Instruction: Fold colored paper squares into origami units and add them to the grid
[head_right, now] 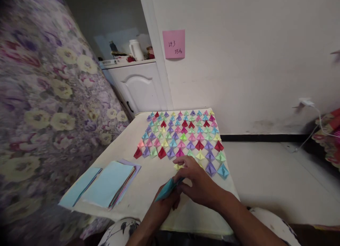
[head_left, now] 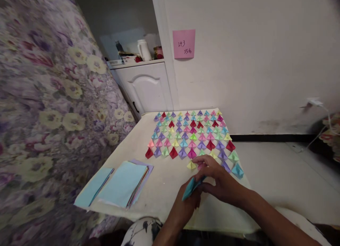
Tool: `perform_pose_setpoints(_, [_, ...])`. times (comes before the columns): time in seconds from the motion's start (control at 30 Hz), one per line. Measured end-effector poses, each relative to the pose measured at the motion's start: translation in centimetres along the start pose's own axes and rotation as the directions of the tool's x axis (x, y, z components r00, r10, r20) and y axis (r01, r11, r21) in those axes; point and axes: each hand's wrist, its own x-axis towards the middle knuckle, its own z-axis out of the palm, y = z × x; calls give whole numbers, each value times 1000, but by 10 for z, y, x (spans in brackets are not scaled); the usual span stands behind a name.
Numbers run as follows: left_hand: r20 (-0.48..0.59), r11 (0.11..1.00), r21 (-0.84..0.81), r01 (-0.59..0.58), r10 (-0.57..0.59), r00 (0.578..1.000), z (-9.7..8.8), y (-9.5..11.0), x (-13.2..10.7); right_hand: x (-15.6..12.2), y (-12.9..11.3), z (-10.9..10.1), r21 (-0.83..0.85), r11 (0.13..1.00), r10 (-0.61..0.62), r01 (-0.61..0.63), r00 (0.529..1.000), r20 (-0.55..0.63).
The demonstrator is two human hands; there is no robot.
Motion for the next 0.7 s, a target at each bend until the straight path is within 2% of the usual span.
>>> perform_pose_setpoints(0.07, [15, 999, 34, -22, 21, 1000, 0, 0, 0, -1, 1, 0, -40, 999, -16, 18, 999, 41])
perform_pose_setpoints(0.13, [7, 990, 87, -111, 110, 994, 1, 1, -1, -2, 2, -2, -59, 998, -18, 22, 997, 78])
perform_pose_setpoints(0.23, [-49, 940, 210, -268, 284, 958, 1, 8, -2, -2, 2, -5, -61, 998, -4, 11, 993, 117])
perform_pose_setpoints(0.3, [-65, 910, 283, -302, 333, 941, 0, 13, -4, -1, 2, -7, -59, 998, 4, 4, 993, 122])
perform_pose_setpoints(0.43, [-36, 888, 351, -298, 330, 943, -4, 20, -10, -1, 5, -7, -48, 999, -1, 7, 994, 109])
perform_pose_setpoints(0.63, [-2, 923, 323, -209, 221, 975, -21, 8, -18, -2, 9, -8, -3, 1000, -12, 12, 992, 129])
perform_pose_setpoints(0.7, [34, 931, 289, -222, 222, 974, -27, 6, -19, -3, 8, -9, 14, 1000, -16, 14, 989, 148])
